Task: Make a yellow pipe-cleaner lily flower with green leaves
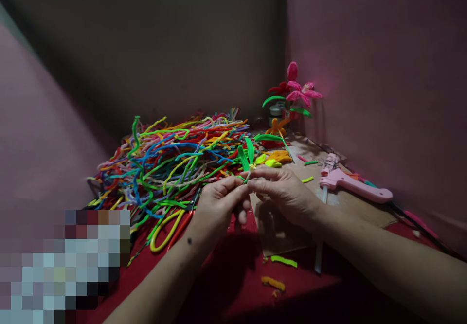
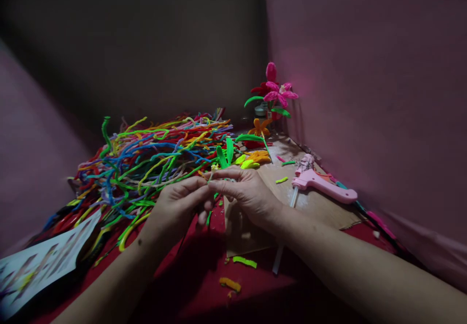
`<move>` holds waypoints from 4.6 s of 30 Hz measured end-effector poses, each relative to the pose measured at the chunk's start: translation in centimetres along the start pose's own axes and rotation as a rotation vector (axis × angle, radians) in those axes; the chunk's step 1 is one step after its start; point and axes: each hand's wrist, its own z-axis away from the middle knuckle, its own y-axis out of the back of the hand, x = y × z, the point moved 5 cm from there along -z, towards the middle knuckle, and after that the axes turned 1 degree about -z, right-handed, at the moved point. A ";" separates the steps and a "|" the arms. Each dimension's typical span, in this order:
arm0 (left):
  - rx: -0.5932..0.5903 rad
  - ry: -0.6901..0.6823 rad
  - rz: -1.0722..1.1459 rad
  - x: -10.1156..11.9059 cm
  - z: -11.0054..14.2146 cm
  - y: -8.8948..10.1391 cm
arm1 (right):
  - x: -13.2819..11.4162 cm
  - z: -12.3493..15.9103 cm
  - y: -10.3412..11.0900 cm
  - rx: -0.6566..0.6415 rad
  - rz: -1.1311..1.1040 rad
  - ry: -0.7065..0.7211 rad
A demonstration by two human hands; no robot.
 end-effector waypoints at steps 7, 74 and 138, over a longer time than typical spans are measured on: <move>-0.387 0.190 0.443 -0.8 0.0 -0.8 | -0.5 0.4 -1.1 -0.205 0.001 0.015; 0.056 0.226 0.029 -2.7 0.1 0.8 | 1.3 -0.3 1.3 0.073 0.338 -0.273; -0.345 0.474 0.081 -0.5 9.4 2.8 | 1.2 0.0 1.6 0.000 0.215 -0.343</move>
